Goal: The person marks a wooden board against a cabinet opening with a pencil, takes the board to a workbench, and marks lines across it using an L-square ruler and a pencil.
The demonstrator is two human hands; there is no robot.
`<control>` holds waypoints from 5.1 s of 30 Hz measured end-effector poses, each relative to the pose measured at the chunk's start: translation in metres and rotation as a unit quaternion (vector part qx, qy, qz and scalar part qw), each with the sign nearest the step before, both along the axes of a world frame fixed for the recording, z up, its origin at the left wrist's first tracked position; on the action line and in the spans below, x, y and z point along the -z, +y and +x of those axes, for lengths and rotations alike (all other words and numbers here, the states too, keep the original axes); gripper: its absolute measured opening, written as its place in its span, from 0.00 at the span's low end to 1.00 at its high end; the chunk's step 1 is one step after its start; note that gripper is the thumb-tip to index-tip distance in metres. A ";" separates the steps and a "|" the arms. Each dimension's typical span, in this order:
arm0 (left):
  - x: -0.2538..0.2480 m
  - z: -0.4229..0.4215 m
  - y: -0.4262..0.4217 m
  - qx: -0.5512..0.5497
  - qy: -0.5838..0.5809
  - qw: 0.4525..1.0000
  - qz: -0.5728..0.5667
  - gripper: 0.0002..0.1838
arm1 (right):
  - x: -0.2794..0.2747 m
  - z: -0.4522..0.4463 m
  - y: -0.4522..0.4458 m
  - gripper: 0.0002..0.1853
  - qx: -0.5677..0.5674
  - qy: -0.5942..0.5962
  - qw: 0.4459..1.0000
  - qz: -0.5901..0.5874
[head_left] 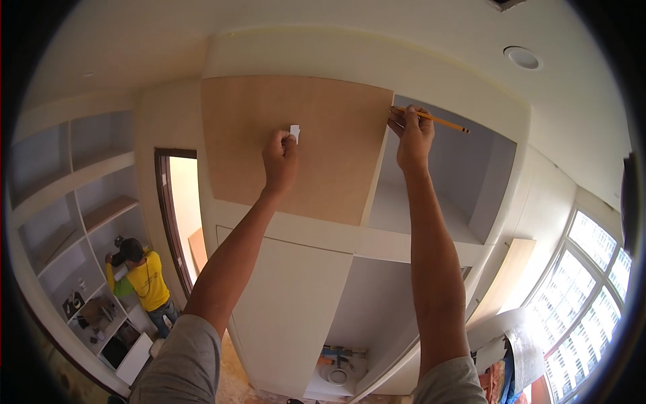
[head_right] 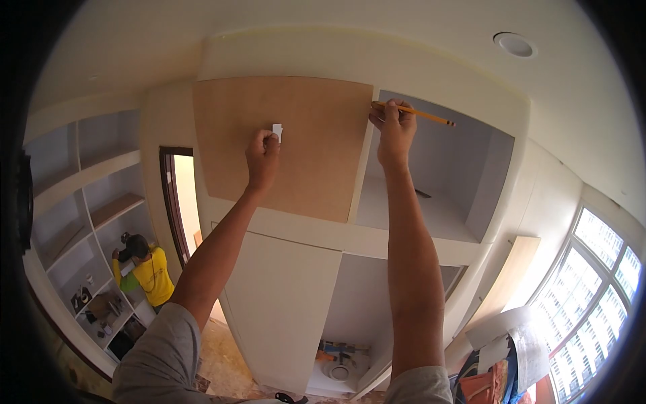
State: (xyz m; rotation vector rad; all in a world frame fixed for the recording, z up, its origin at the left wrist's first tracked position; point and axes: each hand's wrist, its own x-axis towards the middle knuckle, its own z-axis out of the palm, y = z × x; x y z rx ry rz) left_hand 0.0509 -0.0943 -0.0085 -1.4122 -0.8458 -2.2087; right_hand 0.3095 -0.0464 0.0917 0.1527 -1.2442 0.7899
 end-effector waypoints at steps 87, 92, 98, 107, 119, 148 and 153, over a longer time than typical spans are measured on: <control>0.009 -0.001 -0.014 0.006 0.022 1.000 0.001 0.05 | -0.008 0.004 -0.040 0.10 0.184 -0.047 0.980 0.057; 0.008 -0.001 -0.016 0.021 0.022 0.999 -0.010 0.05 | 0.004 0.008 -0.041 0.09 0.182 -0.072 0.980 0.037; 0.010 -0.002 -0.016 0.012 0.035 0.999 0.004 0.06 | 0.012 0.018 -0.034 0.09 0.043 -0.020 0.999 -0.023; 0.013 -0.010 -0.018 0.019 0.060 0.998 0.005 0.07 | 0.051 0.002 -0.020 0.15 0.130 -0.082 0.988 -0.027; 0.010 -0.077 -0.047 0.192 -0.090 0.977 -0.006 0.13 | 0.074 -0.005 -0.016 0.25 0.261 -0.282 0.921 -0.065; 0.007 -0.254 0.039 -0.276 -0.234 0.926 0.110 0.18 | 0.089 -0.009 0.005 0.22 0.258 -0.242 0.934 -0.057; 0.000 -0.235 0.030 -0.283 -0.255 0.924 0.032 0.19 | 0.180 0.020 0.015 0.17 0.034 -0.055 0.992 -0.106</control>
